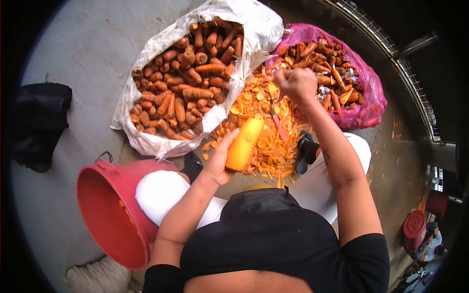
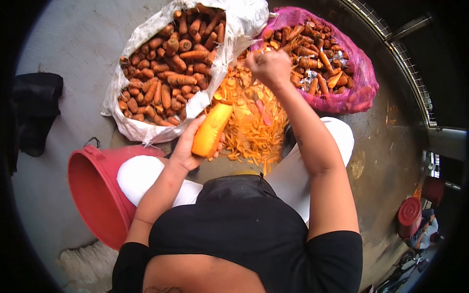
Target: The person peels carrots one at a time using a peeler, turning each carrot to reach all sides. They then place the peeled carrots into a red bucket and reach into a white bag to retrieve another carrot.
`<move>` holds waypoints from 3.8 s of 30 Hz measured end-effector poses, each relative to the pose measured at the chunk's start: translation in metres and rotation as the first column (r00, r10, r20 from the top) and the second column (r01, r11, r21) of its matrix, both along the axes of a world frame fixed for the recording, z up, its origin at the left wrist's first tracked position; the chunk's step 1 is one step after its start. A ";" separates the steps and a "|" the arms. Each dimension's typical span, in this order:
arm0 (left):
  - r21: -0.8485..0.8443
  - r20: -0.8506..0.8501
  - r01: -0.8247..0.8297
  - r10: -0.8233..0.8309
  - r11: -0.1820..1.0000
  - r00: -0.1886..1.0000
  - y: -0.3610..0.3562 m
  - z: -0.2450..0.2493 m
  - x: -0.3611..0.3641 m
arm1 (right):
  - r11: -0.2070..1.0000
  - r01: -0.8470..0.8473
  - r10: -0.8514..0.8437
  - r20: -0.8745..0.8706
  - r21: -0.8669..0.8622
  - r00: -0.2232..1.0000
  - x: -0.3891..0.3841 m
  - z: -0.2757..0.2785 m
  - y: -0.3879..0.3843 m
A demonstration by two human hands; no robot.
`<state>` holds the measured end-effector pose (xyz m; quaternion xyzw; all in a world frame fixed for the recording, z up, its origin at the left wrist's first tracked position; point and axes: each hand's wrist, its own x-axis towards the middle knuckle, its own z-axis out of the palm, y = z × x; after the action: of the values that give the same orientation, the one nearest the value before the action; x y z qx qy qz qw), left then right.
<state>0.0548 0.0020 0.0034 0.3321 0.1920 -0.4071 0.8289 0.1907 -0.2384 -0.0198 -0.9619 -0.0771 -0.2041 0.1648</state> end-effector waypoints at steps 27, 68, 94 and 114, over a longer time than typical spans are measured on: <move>0.000 -0.035 -0.051 0.051 0.999 0.998 0.002 0.003 -0.002 | 0.988 -0.155 0.155 0.064 0.004 0.986 -0.003 -0.002 0.009; 0.129 0.018 -0.124 0.123 0.984 0.992 0.006 -0.024 0.004 | 0.881 -0.435 0.448 -0.029 0.183 0.894 -0.036 0.008 0.049; 0.334 0.116 -0.122 0.087 0.935 0.989 -0.013 -0.013 -0.011 | 0.834 -0.520 0.515 0.075 0.186 0.854 -0.036 -0.007 0.050; 0.168 0.030 -0.130 0.126 0.977 0.992 0.001 -0.009 0.003 | 0.969 -0.117 0.162 -0.201 0.220 0.966 -0.037 -0.019 0.021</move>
<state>0.0580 0.0032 -0.0055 0.3923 0.2388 -0.3319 0.8239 0.1539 -0.2175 -0.0386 -0.9483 -0.1048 -0.0925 0.2851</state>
